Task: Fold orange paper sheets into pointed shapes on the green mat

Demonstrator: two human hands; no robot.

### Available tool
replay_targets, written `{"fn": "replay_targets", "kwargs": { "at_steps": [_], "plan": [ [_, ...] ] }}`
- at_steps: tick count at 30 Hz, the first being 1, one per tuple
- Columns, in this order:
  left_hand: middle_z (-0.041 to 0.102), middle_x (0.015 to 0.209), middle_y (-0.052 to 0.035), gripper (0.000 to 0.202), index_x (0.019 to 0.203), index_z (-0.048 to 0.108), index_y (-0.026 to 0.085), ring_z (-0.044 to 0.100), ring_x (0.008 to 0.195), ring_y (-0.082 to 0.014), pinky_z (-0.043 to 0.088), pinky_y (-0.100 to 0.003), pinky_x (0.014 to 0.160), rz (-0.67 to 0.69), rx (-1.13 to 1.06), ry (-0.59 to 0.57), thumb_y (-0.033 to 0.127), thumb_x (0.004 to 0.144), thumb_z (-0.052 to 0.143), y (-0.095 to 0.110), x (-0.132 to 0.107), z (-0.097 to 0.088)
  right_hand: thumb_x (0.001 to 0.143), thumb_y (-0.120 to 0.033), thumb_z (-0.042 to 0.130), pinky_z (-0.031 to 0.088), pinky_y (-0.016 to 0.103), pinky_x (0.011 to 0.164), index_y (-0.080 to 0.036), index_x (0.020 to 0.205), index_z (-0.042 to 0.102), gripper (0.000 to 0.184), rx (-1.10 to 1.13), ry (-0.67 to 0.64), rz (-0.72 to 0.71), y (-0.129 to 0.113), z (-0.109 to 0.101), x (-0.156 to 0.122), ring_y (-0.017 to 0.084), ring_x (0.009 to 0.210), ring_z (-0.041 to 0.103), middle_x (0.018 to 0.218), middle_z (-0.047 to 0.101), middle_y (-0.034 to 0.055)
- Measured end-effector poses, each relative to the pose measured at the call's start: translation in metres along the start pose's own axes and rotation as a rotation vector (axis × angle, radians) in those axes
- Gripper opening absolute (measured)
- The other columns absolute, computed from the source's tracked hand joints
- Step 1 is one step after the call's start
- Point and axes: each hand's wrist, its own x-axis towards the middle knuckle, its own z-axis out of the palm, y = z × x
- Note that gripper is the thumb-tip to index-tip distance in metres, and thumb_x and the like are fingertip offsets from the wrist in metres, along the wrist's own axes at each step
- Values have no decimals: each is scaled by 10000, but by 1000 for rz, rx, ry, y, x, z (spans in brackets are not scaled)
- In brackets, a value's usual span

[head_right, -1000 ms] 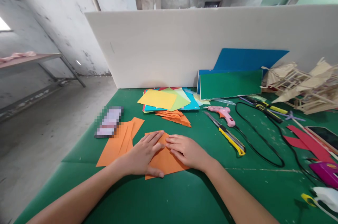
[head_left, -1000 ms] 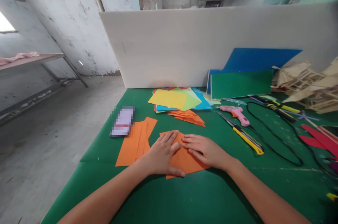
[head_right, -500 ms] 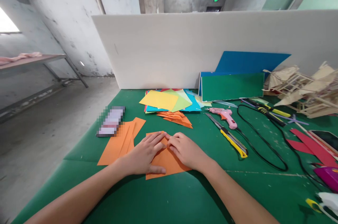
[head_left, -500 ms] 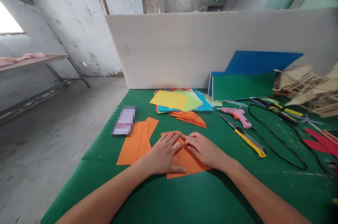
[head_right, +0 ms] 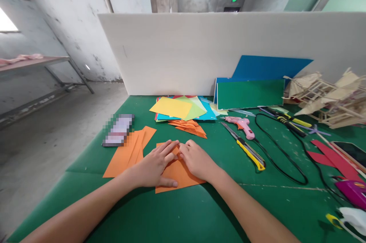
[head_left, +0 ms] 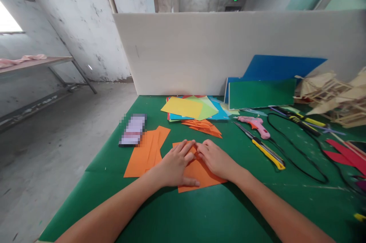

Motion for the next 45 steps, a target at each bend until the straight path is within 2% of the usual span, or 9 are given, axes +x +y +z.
{"fn": "replay_targets", "kwargs": {
  "at_steps": [4,10,15,22,28,33,36,40,45],
  "plan": [
    [175,1547,-141,858,1261,523,183,130,1416,-378,249,-555,1104,-9,21,33,800,665,526,-1,-1,2,966,-212,369,475,351,755,-157,1145,568,272,2,-12,-58,8,-11,-8,223,879,539,932,586,105],
    [186,1546,-137,796,1202,550,195,145,1413,-382,254,-560,1096,9,17,83,788,672,534,-3,-1,7,941,-221,437,419,296,689,-176,955,651,219,11,-66,-107,19,-35,-23,183,784,540,792,594,65],
    [182,1548,-135,766,1161,559,198,135,1417,-374,251,-552,1100,9,13,85,787,672,536,-4,-1,8,945,-258,428,346,281,632,-182,639,537,334,-66,-57,-95,26,-41,-26,158,655,501,614,525,23],
    [159,1552,-144,752,1186,539,195,116,1420,-375,262,-570,1085,-5,13,57,759,689,552,-2,-1,4,954,-321,423,300,265,586,-187,591,485,392,-21,-7,-25,32,-38,-27,137,586,474,553,479,-8],
    [156,1550,-155,743,1174,547,180,126,1414,-389,237,-572,1098,-8,1,45,742,689,572,-1,0,2,964,-386,408,351,250,604,-183,667,623,419,208,80,117,35,-33,-27,141,628,548,615,590,7],
    [154,1552,-153,715,1165,545,187,153,1408,-391,243,-571,1095,10,-34,59,733,704,567,-3,-2,3,956,-429,413,398,247,623,-182,669,613,428,362,92,207,38,-28,-23,153,662,588,694,659,18],
    [125,1559,-144,693,1164,543,193,112,1417,-388,236,-571,1098,20,-62,60,726,722,554,-4,-3,6,957,-404,421,410,259,652,-187,736,640,379,327,80,165,35,-25,-20,162,705,591,742,659,28],
    [101,1564,-136,692,1183,535,195,60,1423,-381,227,-567,1105,16,-76,53,720,733,549,-4,-4,6,948,-341,450,417,273,705,-222,1000,672,257,226,36,59,31,-20,-16,179,833,592,917,661,50],
    [72,1565,-143,711,1224,517,188,41,1425,-375,197,-565,1117,10,-80,22,711,744,546,-4,-4,5,946,-306,442,403,285,690,-256,1211,602,313,44,-38,26,30,-13,-12,193,837,571,929,619,60]
  ]
}}
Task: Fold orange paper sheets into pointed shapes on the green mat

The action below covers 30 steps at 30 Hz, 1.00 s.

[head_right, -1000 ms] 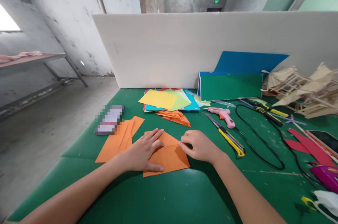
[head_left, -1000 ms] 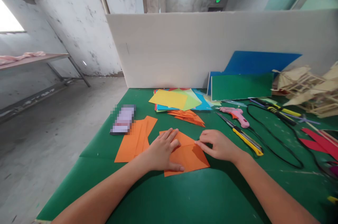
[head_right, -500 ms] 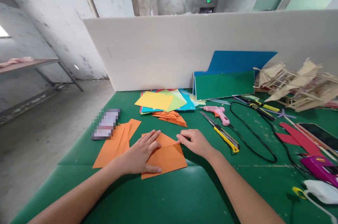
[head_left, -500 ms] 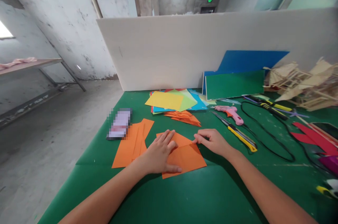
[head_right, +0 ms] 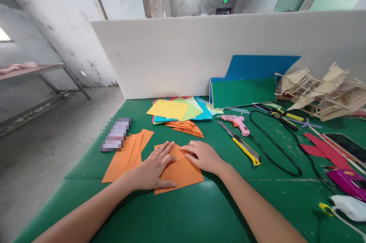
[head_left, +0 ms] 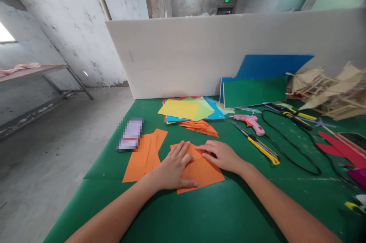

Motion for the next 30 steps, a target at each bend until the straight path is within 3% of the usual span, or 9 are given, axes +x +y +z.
{"fn": "replay_targets", "kwargs": {
  "at_steps": [14,19,25,28,30],
  "plan": [
    [132,1557,-145,628,1172,550,201,120,1419,-375,218,-567,1109,10,-38,76,665,750,583,0,-4,4,971,-286,391,419,309,706,-251,1275,556,348,-116,-25,-29,-4,2,1,203,843,536,904,578,61],
    [209,1540,-135,619,1173,542,208,146,1417,-362,215,-548,1119,44,-4,109,665,757,574,-1,-4,7,943,-166,364,421,355,759,-200,1360,476,432,-217,-17,-110,-11,11,6,227,861,496,917,564,83],
    [257,1496,-182,623,1161,543,202,195,1396,-380,256,-564,1089,31,9,112,671,751,576,1,-5,6,922,-132,348,413,332,726,-158,1365,457,457,-242,-14,-43,-17,19,16,219,834,500,911,564,85],
    [328,1451,-148,571,1147,554,234,228,1379,-385,268,-576,1076,31,18,111,657,764,574,1,-5,5,914,-126,358,401,324,716,-157,1377,439,471,-270,-16,-21,-18,20,19,216,828,502,916,563,82],
    [387,1405,-120,474,1124,560,247,292,1349,-366,288,-555,1069,0,38,169,603,812,556,-1,-3,4,910,-123,372,394,321,720,-162,1379,435,475,-279,-11,-12,-20,21,19,213,832,504,916,563,81]
  ]
}}
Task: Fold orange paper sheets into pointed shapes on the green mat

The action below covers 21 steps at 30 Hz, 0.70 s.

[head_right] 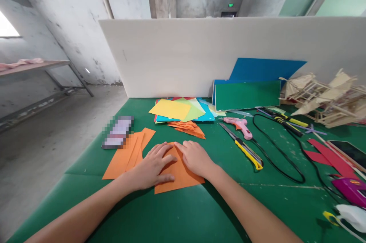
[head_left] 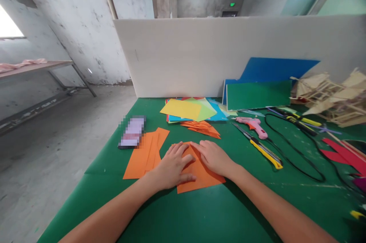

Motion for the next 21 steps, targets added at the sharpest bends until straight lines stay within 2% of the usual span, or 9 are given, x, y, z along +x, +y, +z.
{"fn": "replay_targets", "kwargs": {
  "at_steps": [2,5,7,12,15,18,21],
  "plan": [
    [427,1357,-120,417,1153,535,242,382,1285,-343,339,-524,1036,-106,30,102,531,853,542,-4,2,0,916,-132,381,388,315,709,-177,1370,445,460,2,7,7,-2,-1,0,209,817,503,894,559,73],
    [459,1280,-143,499,1248,451,207,476,1171,-336,409,-502,952,-285,44,227,483,849,563,-12,3,-2,950,-204,386,393,317,707,-201,1347,465,404,37,26,16,-4,-4,-2,211,816,507,868,550,60],
    [448,1257,-138,553,1281,401,208,503,1124,-325,445,-484,901,-335,-14,264,466,829,588,-17,3,-3,958,-273,407,405,326,727,-209,1333,471,386,74,35,17,-5,-6,-4,218,845,515,887,555,63],
    [363,1254,-88,646,1305,299,277,554,1001,-225,508,-397,819,-359,-290,384,284,763,650,-22,5,5,950,-315,434,419,348,764,-209,1294,490,364,106,48,20,-6,-8,-8,229,880,530,941,572,78],
    [356,1219,-76,667,1287,285,269,557,878,-156,523,-330,751,-380,-389,464,165,723,625,-21,9,13,951,-305,431,420,350,770,-201,1266,506,339,105,43,29,-8,-8,-9,230,889,533,945,573,78],
    [411,1129,-57,636,1270,270,238,514,707,-98,511,-268,646,-366,-468,516,106,724,569,-20,11,18,952,-296,430,416,346,766,-199,1253,515,328,106,40,38,-9,-8,-9,229,886,532,932,570,76],
    [491,1003,-29,502,1199,343,219,520,726,-114,498,-256,657,-257,-466,479,66,749,504,-19,11,21,954,-314,432,411,336,735,-199,1266,512,342,110,34,30,-9,-9,-11,224,854,530,898,564,73]
  ]
}}
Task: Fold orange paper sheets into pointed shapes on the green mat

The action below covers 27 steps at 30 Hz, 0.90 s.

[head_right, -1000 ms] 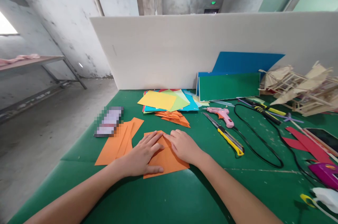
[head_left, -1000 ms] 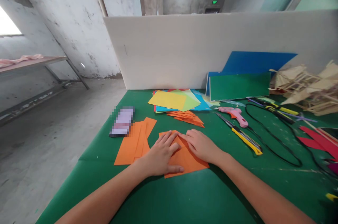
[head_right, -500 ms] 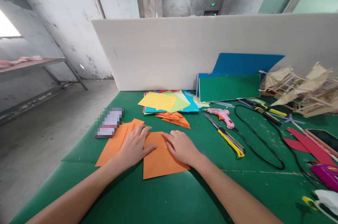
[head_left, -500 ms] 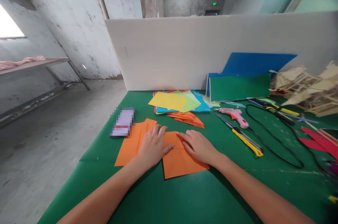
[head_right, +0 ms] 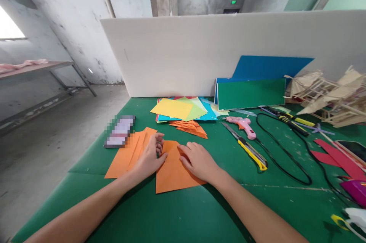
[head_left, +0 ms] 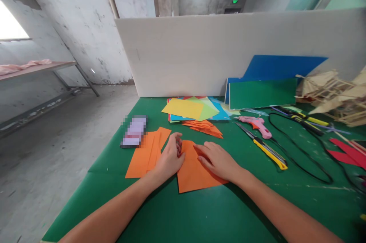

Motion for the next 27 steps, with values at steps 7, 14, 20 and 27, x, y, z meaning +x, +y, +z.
{"fn": "replay_targets", "kwargs": {
  "at_steps": [7,14,20,27],
  "plan": [
    [559,956,-45,220,1036,462,216,556,862,-180,481,-327,771,145,170,-68,119,840,439,5,-4,3,946,-365,447,400,324,700,-201,1284,499,379,15,-17,-29,2,-3,-2,223,814,514,856,552,67],
    [529,759,21,167,921,455,203,538,669,-138,438,-260,585,-175,81,19,201,775,535,-5,13,-1,956,-380,429,389,318,686,-185,1289,487,390,11,-76,-33,-5,-3,-4,227,824,532,872,578,76],
    [499,665,52,173,919,500,202,516,608,-119,412,-232,553,-164,23,-40,156,754,523,-12,18,-6,988,-278,343,407,313,655,-170,1256,526,342,-5,-81,-74,-4,1,-4,213,789,534,854,584,80],
    [558,878,-30,151,830,557,198,544,852,-173,461,-290,761,297,272,-250,74,802,475,-2,9,-17,956,-236,435,477,390,843,-212,1172,582,263,54,24,-104,-4,-4,-3,238,1010,532,1093,591,101]
  ]
}}
